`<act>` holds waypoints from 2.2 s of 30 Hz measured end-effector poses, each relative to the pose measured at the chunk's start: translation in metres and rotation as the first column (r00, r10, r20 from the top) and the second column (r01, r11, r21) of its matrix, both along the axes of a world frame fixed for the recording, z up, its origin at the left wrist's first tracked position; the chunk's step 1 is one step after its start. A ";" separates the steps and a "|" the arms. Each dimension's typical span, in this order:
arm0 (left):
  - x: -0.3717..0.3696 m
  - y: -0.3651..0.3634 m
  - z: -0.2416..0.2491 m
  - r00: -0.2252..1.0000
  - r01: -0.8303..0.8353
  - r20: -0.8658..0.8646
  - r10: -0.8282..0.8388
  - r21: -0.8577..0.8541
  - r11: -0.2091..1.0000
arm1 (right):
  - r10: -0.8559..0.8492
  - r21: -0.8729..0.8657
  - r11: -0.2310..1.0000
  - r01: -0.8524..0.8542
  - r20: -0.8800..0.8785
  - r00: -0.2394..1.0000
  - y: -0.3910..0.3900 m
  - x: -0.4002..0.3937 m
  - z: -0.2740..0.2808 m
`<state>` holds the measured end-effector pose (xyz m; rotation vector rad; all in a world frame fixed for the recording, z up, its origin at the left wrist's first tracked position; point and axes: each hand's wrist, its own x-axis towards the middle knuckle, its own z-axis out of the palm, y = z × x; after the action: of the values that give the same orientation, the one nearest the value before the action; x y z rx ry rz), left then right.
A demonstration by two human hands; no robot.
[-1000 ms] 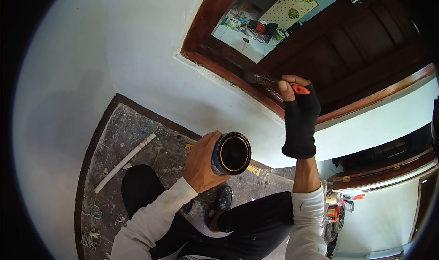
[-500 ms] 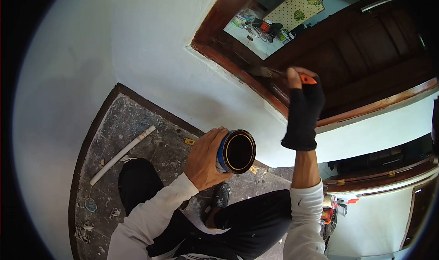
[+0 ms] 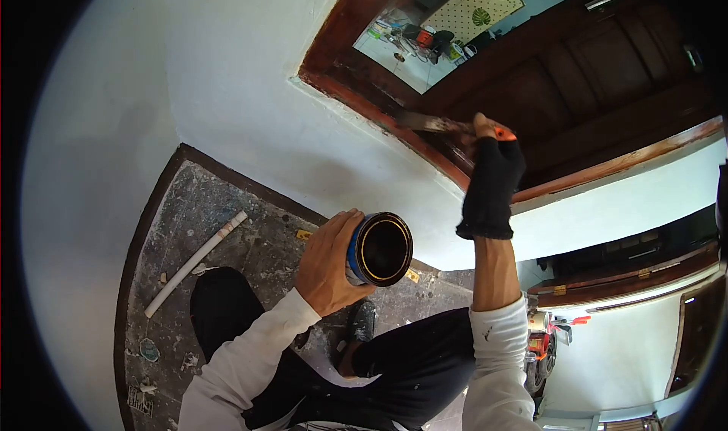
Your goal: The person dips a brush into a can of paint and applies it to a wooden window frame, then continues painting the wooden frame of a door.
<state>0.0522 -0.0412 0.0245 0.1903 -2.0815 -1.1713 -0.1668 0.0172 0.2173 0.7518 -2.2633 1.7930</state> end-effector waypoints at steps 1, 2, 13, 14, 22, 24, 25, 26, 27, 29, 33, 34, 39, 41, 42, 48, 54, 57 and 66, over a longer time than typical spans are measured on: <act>0.001 0.000 0.000 1.000 0.001 -0.002 -0.001 0.006 1.000 | -0.027 -0.007 1.000 0.027 -0.065 0.997 0.013 -0.006 -0.001; 0.002 -0.001 0.001 1.000 0.005 0.002 -0.005 0.008 1.000 | -0.051 -0.017 0.999 0.050 -0.131 0.990 0.025 -0.012 0.000; -0.001 0.002 -0.002 1.000 0.025 0.013 -0.025 0.003 1.000 | 0.029 -0.009 1.000 -0.030 -0.095 0.995 0.010 0.002 0.008; 0.001 0.002 -0.002 0.999 0.037 0.031 -0.037 0.012 0.999 | 0.033 -0.009 0.999 -0.034 -0.091 0.995 0.018 -0.002 0.002; 0.002 -0.002 -0.001 0.998 0.032 0.053 -0.033 0.030 0.999 | 0.132 0.092 0.990 -0.105 -0.353 0.926 0.033 0.038 0.011; 0.002 -0.002 -0.002 0.999 0.021 0.041 -0.022 0.021 1.000 | 0.227 0.168 0.971 -0.172 -0.412 0.882 0.015 0.041 0.005; 0.002 -0.002 0.000 0.999 0.016 0.043 -0.017 0.021 1.000 | 0.258 0.169 0.964 -0.205 -0.416 0.872 0.008 0.041 0.002; 0.002 -0.002 0.002 1.000 0.010 0.021 -0.010 0.021 1.000 | 0.289 0.170 0.956 -0.238 -0.419 0.860 0.002 0.040 -0.001; 0.003 -0.002 0.003 1.000 0.005 0.001 -0.005 0.023 1.000 | 0.292 0.171 0.955 -0.241 -0.415 0.862 -0.002 0.040 -0.004; 0.004 -0.002 0.003 1.000 0.004 0.001 -0.004 0.026 1.000 | 0.310 0.215 0.948 -0.237 -0.439 0.844 -0.005 0.038 -0.008; 0.004 -0.002 0.003 1.000 0.010 -0.015 -0.010 0.022 1.000 | 0.293 0.265 0.947 -0.180 -0.487 0.823 -0.001 0.028 -0.015; 0.005 -0.002 0.001 1.000 0.011 -0.013 -0.011 0.021 1.000 | 0.286 0.254 0.950 -0.182 -0.471 0.835 0.003 0.026 -0.015; 0.005 -0.004 -0.002 1.000 0.013 0.023 -0.013 0.018 1.000 | 0.269 0.286 0.950 -0.129 -0.534 0.802 0.030 0.020 -0.018; 0.005 -0.005 -0.002 1.000 0.014 0.020 -0.014 0.021 1.000 | 0.253 0.369 0.929 -0.004 -0.630 0.735 0.045 0.018 -0.017; 0.005 -0.006 -0.002 1.000 0.012 0.016 -0.013 0.024 1.000 | 0.253 0.369 0.929 -0.004 -0.630 0.734 0.053 0.017 -0.017; 0.006 -0.007 0.001 1.000 0.006 -0.013 -0.006 0.014 1.000 | 0.290 0.430 0.899 0.080 -0.724 0.626 0.094 0.021 0.000; 0.005 -0.003 0.001 1.000 0.013 -0.003 -0.013 0.005 1.000 | 0.374 0.452 0.889 -0.070 -0.631 0.680 0.047 0.047 0.040; 0.009 -0.003 0.004 1.000 0.026 0.000 -0.026 0.012 1.000 | 0.520 0.523 0.831 -0.190 -0.609 0.598 0.003 0.044 0.047; 0.016 -0.004 0.004 1.000 0.002 -0.016 -0.002 0.010 1.000 | 0.674 0.691 0.699 -0.185 -0.551 0.492 -0.044 0.032 0.053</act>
<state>0.0681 -0.0455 0.0289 0.1829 -2.0625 -1.1816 -0.1344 -0.0268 0.2698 1.9538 -1.9628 0.5310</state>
